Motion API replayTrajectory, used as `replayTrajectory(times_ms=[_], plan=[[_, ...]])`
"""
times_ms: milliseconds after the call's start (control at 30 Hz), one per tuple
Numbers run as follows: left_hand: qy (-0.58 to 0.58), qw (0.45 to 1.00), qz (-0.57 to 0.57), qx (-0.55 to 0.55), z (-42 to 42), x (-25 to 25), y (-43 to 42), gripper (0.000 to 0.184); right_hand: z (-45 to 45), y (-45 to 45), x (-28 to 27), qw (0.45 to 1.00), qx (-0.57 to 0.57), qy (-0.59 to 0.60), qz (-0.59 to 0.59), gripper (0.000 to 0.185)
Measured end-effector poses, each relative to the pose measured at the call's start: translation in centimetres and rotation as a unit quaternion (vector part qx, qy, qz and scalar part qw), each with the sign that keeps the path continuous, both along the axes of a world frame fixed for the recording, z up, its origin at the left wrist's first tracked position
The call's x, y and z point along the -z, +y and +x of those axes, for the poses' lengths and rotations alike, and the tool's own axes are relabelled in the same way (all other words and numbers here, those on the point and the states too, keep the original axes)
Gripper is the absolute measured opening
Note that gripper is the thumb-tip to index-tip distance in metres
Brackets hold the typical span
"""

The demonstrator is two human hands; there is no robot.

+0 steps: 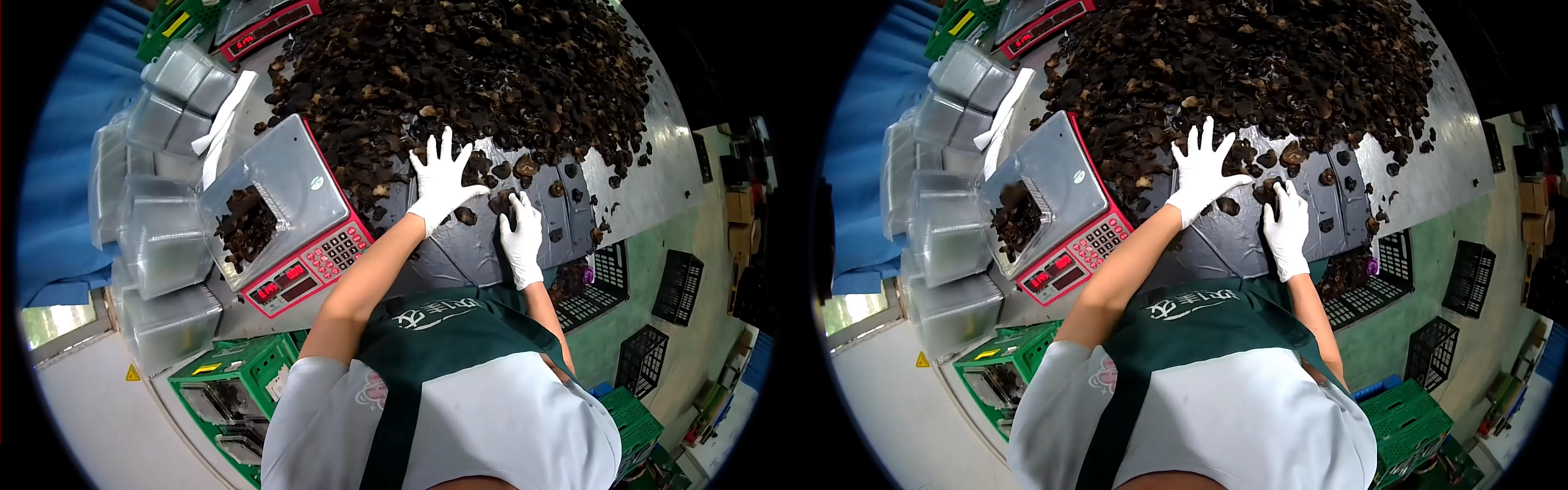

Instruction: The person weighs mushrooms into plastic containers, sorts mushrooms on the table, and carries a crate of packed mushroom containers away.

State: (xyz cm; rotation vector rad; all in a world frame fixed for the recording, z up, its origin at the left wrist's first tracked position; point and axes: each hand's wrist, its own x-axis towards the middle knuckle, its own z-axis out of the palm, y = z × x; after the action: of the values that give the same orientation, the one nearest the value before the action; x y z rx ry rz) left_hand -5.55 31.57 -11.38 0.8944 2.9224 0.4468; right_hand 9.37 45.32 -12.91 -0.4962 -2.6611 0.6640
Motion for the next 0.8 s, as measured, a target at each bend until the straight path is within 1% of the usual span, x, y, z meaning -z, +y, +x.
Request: replayTrajectory(times_ms=[33,100,133,167,233,267,333,367,433,467,500,533,567,633,667,700,733,767,800], plan=[[0.009,1.0,-0.007,0.007,-0.3,0.5,0.0,0.088,0.0,0.0,0.0,1.0,-0.002,0.0,0.004,0.046],[0.017,0.999,0.019,0.024,-0.5,1.7,-0.3,0.073,-0.1,0.1,0.0,1.0,0.0,-0.002,0.004,0.045],[0.02,0.998,0.042,0.051,-0.5,1.6,-0.9,0.058,-0.2,0.2,0.0,1.0,0.0,-0.004,0.005,0.045],[0.083,0.99,0.104,0.052,-0.3,2.4,-1.0,0.044,-0.4,0.4,0.0,1.0,0.001,-0.004,0.005,0.045],[0.041,0.995,0.072,0.061,-0.1,2.4,-1.7,0.031,-0.9,0.8,-0.1,1.0,-0.007,0.021,-0.018,0.043],[0.042,0.995,0.071,0.06,0.0,2.4,-2.0,0.031,-1.1,1.1,-0.3,0.999,-0.007,0.032,-0.025,0.041],[0.138,0.967,0.214,0.03,0.4,1.3,-2.7,0.017,-2.1,1.9,-0.7,0.999,0.004,0.041,-0.008,0.04],[0.097,0.958,0.271,-0.006,0.7,0.6,-3.1,0.014,-2.6,2.3,-0.8,0.999,0.011,0.044,-0.007,0.04],[0.02,0.92,0.385,-0.077,0.7,-0.4,-3.8,0.013,-3.9,3.3,-0.9,0.999,0.023,0.033,0.029,0.045],[-0.023,0.899,0.424,-0.109,0.5,-0.8,-4.3,0.013,-4.7,3.7,-0.9,0.998,0.041,0.003,0.043,0.048],[-0.039,0.873,0.47,-0.128,0.1,-0.8,-4.7,0.012,-5.5,4.0,-1.4,0.996,0.057,-0.027,0.056,0.051],[-0.199,0.805,0.527,-0.184,-0.1,-1.0,-5.4,0.013,-6.2,4.3,-1.5,0.995,0.056,-0.043,0.073,0.057],[-0.351,0.708,0.566,-0.234,-0.2,-1.2,-6.2,0.015,-7.0,4.3,-1.4,0.994,0.057,-0.05,0.074,0.058],[-0.518,0.528,0.624,-0.254,-0.7,-1.4,-8.0,0.027,-8.1,4.0,-1.3,0.993,0.038,-0.083,0.071,0.059],[-0.563,0.427,0.662,-0.249,-0.8,-1.4,-8.6,0.029,-8.4,3.7,-1.3,0.991,0.018,-0.097,0.09,0.056],[-0.601,0.32,0.692,-0.241,-0.8,-1.4,-9.0,0.032,-8.6,3.4,-0.9,0.991,0.003,-0.063,0.117,0.045],[-0.611,0.262,0.715,-0.216,-0.4,-1.8,-9.3,0.034,-8.5,3.5,0.2,0.992,-0.016,-0.044,0.115,0.038],[-0.636,0.201,0.725,-0.17,-0.4,-0.6,-9.8,0.038,-8.5,3.5,0.9,0.993,-0.035,-0.025,0.113,0.032],[-0.642,0.177,0.729,-0.158,-0.1,-0.7,-9.8,0.041,-8.3,3.0,0.5,0.996,-0.032,-0.054,0.069,0.024]])
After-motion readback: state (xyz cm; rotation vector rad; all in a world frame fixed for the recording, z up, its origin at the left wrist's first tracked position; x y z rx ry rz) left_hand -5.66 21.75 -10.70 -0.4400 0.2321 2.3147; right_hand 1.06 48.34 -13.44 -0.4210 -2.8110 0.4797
